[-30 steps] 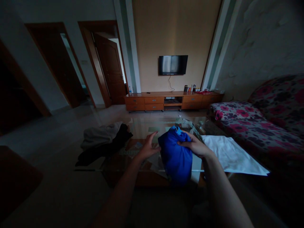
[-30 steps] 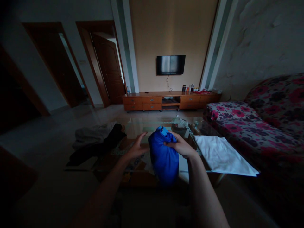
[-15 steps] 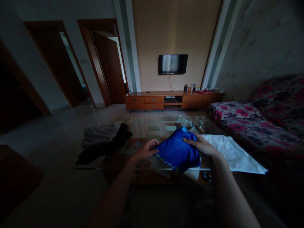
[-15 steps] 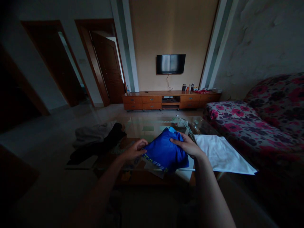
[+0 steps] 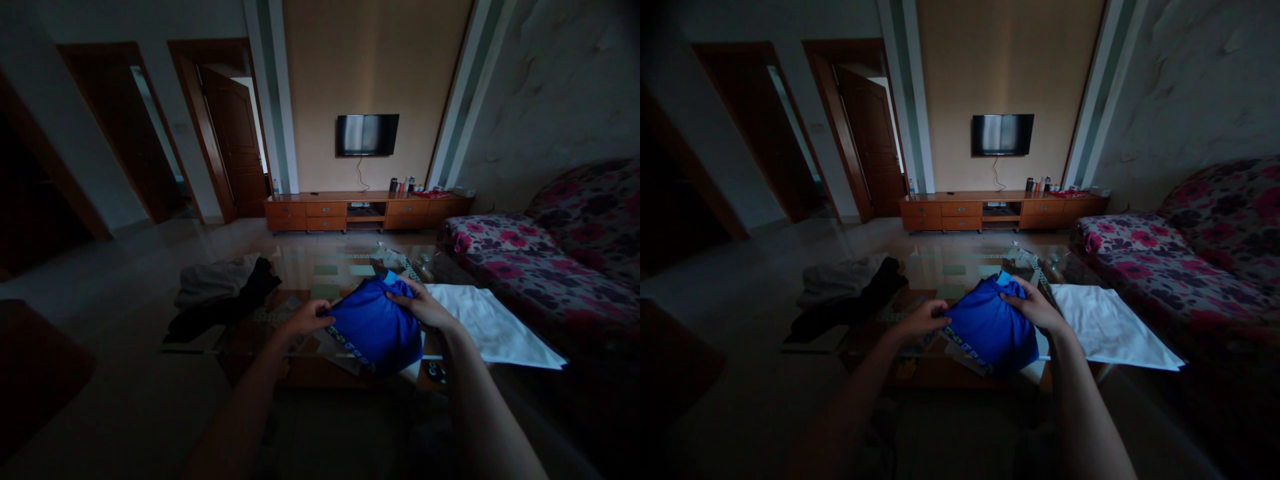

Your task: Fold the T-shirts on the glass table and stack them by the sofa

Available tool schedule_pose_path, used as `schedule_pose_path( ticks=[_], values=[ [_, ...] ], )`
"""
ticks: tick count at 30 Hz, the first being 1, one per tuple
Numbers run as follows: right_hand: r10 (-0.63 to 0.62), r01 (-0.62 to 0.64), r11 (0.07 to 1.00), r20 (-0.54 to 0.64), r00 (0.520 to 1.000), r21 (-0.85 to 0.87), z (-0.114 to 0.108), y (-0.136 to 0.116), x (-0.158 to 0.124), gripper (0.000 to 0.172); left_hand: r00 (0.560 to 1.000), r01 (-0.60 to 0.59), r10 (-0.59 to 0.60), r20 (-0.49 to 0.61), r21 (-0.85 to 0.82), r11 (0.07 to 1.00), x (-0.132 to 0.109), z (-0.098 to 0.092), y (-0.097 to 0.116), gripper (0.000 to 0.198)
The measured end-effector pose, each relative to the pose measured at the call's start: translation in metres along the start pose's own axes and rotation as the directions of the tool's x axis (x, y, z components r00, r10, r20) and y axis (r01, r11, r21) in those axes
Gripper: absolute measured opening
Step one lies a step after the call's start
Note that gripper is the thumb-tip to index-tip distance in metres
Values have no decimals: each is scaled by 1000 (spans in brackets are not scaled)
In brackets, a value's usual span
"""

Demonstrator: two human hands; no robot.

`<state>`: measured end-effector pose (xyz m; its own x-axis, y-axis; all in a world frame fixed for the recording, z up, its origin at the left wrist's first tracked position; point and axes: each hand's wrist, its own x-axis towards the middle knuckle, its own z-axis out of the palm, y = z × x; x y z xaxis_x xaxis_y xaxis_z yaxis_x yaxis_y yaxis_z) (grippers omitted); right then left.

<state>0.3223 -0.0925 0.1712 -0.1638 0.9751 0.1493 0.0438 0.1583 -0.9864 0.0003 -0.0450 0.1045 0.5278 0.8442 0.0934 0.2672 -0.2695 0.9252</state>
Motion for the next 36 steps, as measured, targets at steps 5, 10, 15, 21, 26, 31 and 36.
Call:
schedule_pose_path(
  ticks=[5, 10, 15, 21, 26, 31, 36],
  values=[
    [54, -55, 998, 44, 998, 25, 0, 3, 0, 46, 994, 59, -61, 93, 31, 998, -3, -6, 7, 16],
    [65, -69, 997, 114, 991, 36, 1, 5, 0, 47, 988, 65, -71, 136, 49, 997, -2, -9, 7, 15],
    [33, -37, 999, 107, 994, 37, -2, 8, -2, 42, 985, 9, -23, 171, 86, 996, -4, -8, 11, 13],
    [19, -8, 999, 205, 979, -51, 0, 6, -3, 39, 941, 68, -65, 332, 4, 998, -9, -4, 20, 31],
    [-29, 72, 991, 337, 941, -113, 23, -4, -4, 33, 960, 43, 28, 280, -247, 968, -6, 15, 32, 22],
    [-84, 125, 989, 412, 907, -74, 45, -8, -2, 31, 992, -99, 120, 37, -360, 928, -4, 42, 36, 78],
    [-132, 178, 979, 347, 928, -104, 49, -5, 3, 26, 996, 57, -33, 84, -303, 951, -6, 43, 36, 47]
  ],
)
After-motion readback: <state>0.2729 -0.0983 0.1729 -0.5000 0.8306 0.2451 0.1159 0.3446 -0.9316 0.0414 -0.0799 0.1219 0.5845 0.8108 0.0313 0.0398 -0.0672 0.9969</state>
